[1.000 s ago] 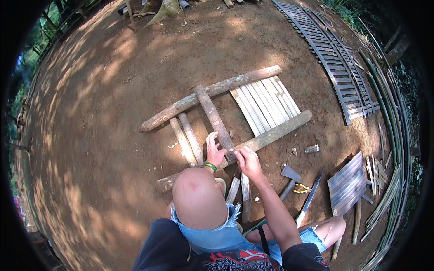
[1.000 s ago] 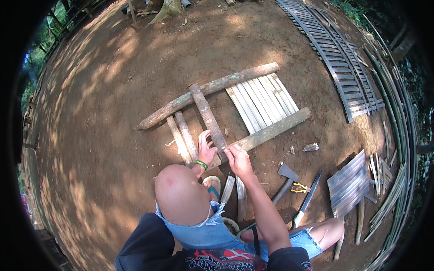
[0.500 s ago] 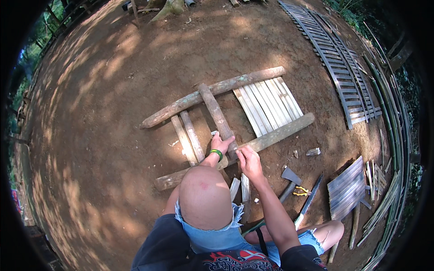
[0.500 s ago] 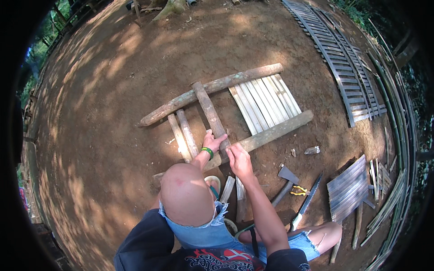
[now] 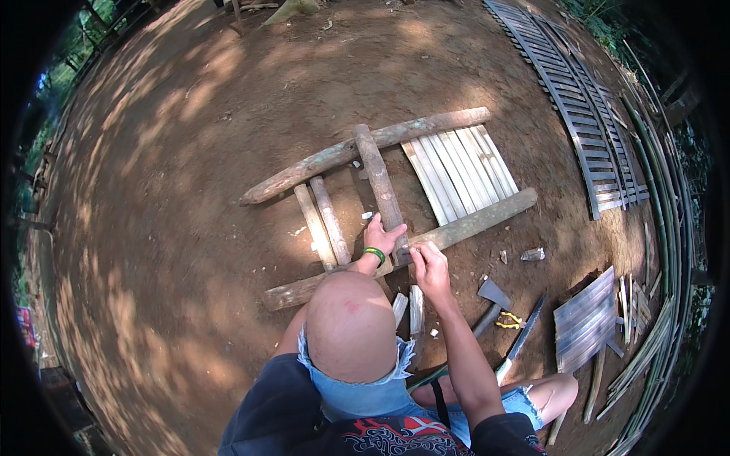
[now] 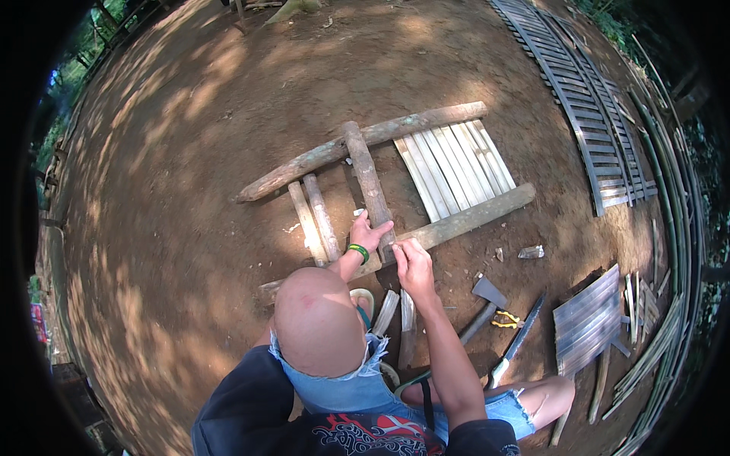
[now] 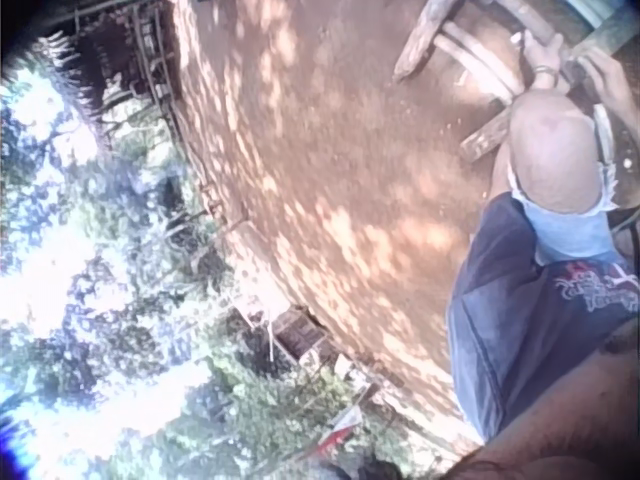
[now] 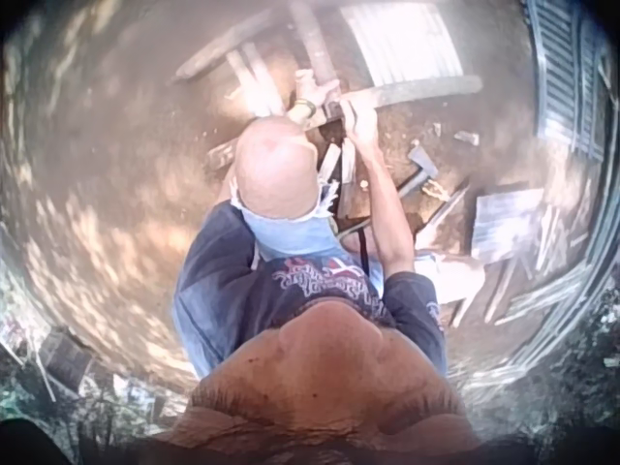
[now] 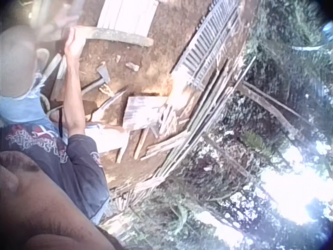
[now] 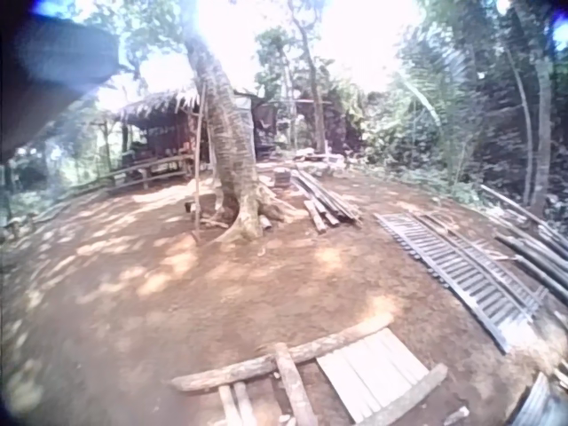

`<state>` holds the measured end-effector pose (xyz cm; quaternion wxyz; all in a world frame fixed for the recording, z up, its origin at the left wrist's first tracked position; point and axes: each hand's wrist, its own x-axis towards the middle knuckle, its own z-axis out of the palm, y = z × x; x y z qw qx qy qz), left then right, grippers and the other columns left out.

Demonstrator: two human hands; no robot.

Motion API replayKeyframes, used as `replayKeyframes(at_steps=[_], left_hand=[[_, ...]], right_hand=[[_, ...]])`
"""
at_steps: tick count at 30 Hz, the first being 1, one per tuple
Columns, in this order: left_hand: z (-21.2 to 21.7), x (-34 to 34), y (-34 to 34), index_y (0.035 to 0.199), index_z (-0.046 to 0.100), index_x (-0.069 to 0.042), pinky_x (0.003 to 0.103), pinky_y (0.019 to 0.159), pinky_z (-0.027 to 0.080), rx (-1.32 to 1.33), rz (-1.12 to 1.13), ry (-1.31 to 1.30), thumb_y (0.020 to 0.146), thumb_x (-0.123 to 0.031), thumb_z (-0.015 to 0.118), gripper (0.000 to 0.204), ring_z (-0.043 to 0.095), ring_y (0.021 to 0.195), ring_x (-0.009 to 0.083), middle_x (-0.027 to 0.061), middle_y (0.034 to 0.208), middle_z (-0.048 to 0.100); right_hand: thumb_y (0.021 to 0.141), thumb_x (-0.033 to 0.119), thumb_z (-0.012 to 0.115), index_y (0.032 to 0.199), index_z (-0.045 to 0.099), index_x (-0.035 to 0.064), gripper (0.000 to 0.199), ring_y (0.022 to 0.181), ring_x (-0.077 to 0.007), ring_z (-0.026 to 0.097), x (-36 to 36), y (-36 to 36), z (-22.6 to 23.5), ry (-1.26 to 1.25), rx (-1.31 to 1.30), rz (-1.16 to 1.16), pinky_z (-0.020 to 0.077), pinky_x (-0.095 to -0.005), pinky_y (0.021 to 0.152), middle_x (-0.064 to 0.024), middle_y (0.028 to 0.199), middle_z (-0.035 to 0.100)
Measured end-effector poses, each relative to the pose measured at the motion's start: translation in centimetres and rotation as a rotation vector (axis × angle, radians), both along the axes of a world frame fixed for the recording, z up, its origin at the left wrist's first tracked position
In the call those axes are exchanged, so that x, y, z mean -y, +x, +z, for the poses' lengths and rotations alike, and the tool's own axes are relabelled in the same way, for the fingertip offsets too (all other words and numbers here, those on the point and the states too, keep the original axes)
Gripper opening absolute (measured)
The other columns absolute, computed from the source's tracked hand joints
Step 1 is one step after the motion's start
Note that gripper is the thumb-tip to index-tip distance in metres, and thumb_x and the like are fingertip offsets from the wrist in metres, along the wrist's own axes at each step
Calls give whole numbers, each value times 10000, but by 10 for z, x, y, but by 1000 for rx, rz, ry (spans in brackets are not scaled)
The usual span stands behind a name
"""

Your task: The person cuts a bamboo pole with a hand saw and then assembles a wooden frame on the ground. They use a machete to secure bamboo slats onto the frame, creating a flat structure.

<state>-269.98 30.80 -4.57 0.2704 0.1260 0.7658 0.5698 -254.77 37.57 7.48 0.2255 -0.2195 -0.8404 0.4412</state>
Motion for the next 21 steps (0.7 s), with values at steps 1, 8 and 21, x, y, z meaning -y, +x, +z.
replayKeyframes(at_steps=[1, 8, 21], left_hand=[[-3, 1, -1, 1207, 615, 4, 338, 793, 583, 8, 3, 32, 803, -182, 873, 514, 738, 903, 196, 159, 1048, 755], [-49, 9, -11, 1252, 584, 0, 344, 758, 602, 61, 69, 78, 840, -103, 837, 494, 743, 884, 208, 157, 1053, 753], [-19, 6, -12, 1288, 536, 28, 358, 823, 593, 294, 15, 158, 828, -143, 856, 585, 724, 962, 236, 178, 1111, 727]], right_hand=[[948, 19, 629, 985, 669, -54, 91, 853, -399, 663, 2, 0, 3, -10, 10, -3, 524, -424, 774, -217, 930, 659], [949, 18, 636, 992, 676, -48, 89, 851, -387, 668, 8, -5, 2, -21, -29, 13, 527, -415, 775, -211, 924, 660], [949, 54, 642, 977, 682, -45, 110, 869, -406, 664, -2, -7, 9, 13, 12, 9, 524, -432, 779, -217, 921, 665]])
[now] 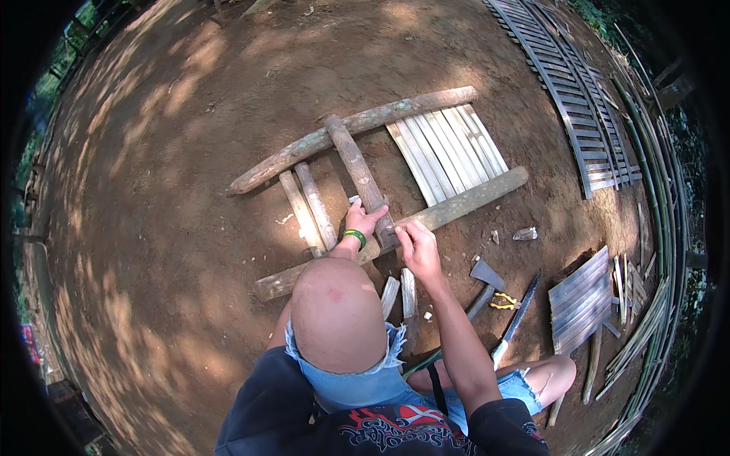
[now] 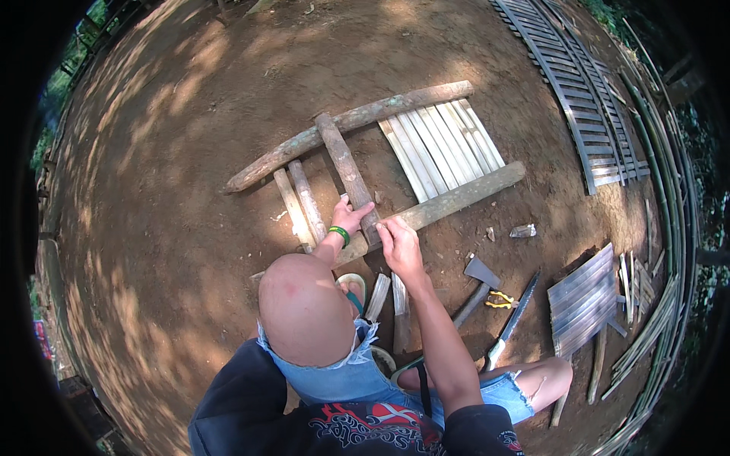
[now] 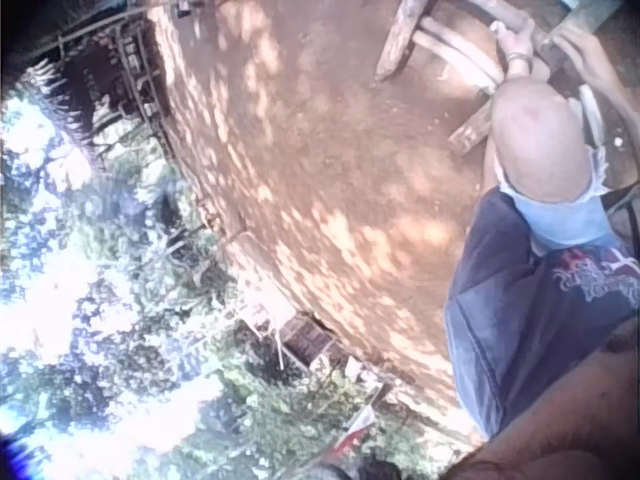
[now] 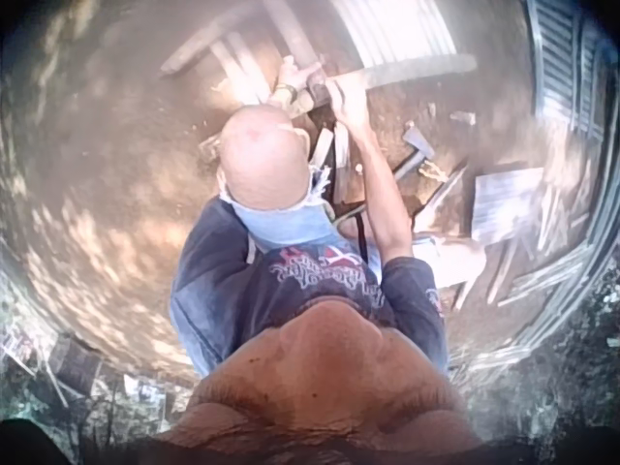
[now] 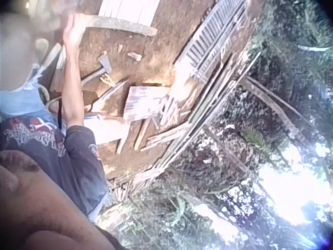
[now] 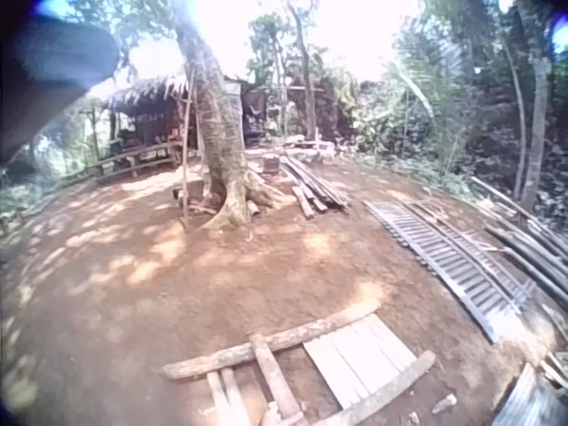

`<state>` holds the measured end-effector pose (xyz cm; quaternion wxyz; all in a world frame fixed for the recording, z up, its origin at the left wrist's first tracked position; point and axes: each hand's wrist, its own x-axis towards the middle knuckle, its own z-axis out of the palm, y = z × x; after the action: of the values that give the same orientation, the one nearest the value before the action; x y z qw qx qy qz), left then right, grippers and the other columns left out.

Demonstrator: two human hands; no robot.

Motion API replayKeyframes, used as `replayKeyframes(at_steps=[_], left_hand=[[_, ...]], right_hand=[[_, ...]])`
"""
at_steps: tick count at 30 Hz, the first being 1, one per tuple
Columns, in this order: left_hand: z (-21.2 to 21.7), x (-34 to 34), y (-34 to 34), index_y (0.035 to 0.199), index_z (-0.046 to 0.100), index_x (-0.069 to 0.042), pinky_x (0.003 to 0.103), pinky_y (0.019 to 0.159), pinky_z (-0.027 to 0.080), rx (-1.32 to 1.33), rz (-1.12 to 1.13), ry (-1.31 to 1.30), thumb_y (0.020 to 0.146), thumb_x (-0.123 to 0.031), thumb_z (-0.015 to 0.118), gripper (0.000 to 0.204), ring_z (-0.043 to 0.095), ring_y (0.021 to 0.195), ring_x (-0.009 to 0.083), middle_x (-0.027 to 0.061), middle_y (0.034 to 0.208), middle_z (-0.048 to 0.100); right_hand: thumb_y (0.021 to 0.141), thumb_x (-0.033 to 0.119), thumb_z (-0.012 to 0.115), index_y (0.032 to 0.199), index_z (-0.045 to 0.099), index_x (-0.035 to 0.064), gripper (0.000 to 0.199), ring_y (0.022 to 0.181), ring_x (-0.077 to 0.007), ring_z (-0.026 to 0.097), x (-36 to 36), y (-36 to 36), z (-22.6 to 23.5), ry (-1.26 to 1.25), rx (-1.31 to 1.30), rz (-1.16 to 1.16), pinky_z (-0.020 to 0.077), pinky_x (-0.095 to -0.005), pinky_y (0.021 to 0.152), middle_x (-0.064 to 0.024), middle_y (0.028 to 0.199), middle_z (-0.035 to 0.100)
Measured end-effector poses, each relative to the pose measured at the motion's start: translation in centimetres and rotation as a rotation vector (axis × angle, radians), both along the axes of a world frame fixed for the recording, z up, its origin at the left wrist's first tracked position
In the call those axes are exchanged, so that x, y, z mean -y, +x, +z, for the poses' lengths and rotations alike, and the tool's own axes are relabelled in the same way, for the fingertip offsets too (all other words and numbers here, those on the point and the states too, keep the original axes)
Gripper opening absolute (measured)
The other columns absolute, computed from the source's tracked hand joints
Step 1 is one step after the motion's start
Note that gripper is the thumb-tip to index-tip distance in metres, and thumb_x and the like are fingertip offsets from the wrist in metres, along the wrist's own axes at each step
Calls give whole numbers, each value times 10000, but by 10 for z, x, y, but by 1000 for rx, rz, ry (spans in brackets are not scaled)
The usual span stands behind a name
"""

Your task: The person cuts a bamboo pole with a hand saw and then assembles a wooden frame on the ground. They use a machete to secure bamboo slats onto the frame, creating a flat structure.

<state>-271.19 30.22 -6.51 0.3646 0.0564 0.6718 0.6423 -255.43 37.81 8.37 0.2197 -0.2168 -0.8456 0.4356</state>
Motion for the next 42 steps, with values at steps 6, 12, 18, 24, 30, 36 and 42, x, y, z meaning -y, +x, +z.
replayKeyframes(at_steps=[6, 12, 18, 24, 30, 36, 42], left_hand=[[-1, 3, -4, 1317, 496, 24, 354, 778, 603, -50, -5, -48, 858, -132, 835, 593, 733, 936, 236, 185, 1110, 728], [4, -5, 3, 1344, 466, -9, 320, 644, 582, 1, -9, -33, 854, -164, 844, 638, 733, 854, 210, 154, 1081, 732], [-23, 16, -12, 1393, 444, -20, 348, 714, 582, -260, 15, -195, 865, -173, 828, 670, 723, 904, 233, 157, 1094, 714], [67, 20, 21, 1283, 602, 5, 418, 987, 541, -1165, 51, -32, 782, -50, 720, 518, 681, 1100, 428, 182, 1160, 695], [68, 47, 40, 1266, 645, 13, 414, 1048, 517, -805, -359, 76, 795, -90, 700, 486, 643, 1227, 368, 242, 1244, 685], [51, 50, 34, 1373, 579, -13, 454, 977, 552, -889, -420, 58, 787, -143, 783, 634, 644, 1172, 426, 264, 1250, 662], [51, 51, 33, 1375, 577, -23, 448, 959, 559, -873, -426, 76, 763, -127, 797, 658, 662, 1130, 424, 251, 1223, 673]], right_hand=[[947, 58, 649, 972, 690, -33, 103, 870, -397, 664, -3, -4, 5, -4, -13, 1, 524, -432, 778, -207, 921, 662], [947, 72, 660, 978, 704, -6, 95, 867, -395, 663, -5, 0, -6, 54, 8, 17, 529, -436, 783, -197, 914, 655], [936, 67, 668, 964, 705, 1, 81, 864, -399, 657, 8, -12, -5, 76, 11, 65, 531, -442, 770, -196, 898, 642], [933, 83, 670, 948, 701, 4, 86, 824, -414, 643, -12, 1, -9, 133, 13, 65, 525, -467, 739, -198, 867, 625], [921, 70, 666, 969, 720, 11, 93, 808, -414, 640, -4, -7, -13, 159, 18, 92, 526, -485, 726, -201, 857, 629], [920, 68, 654, 978, 730, 2, 116, 817, -412, 646, -3, -11, -6, 111, 51, 50, 527, -487, 741, -209, 857, 653], [922, 81, 651, 972, 728, -13, 132, 828, -415, 646, -2, -8, -7, 105, 40, 37, 521, -488, 752, -219, 866, 659]])
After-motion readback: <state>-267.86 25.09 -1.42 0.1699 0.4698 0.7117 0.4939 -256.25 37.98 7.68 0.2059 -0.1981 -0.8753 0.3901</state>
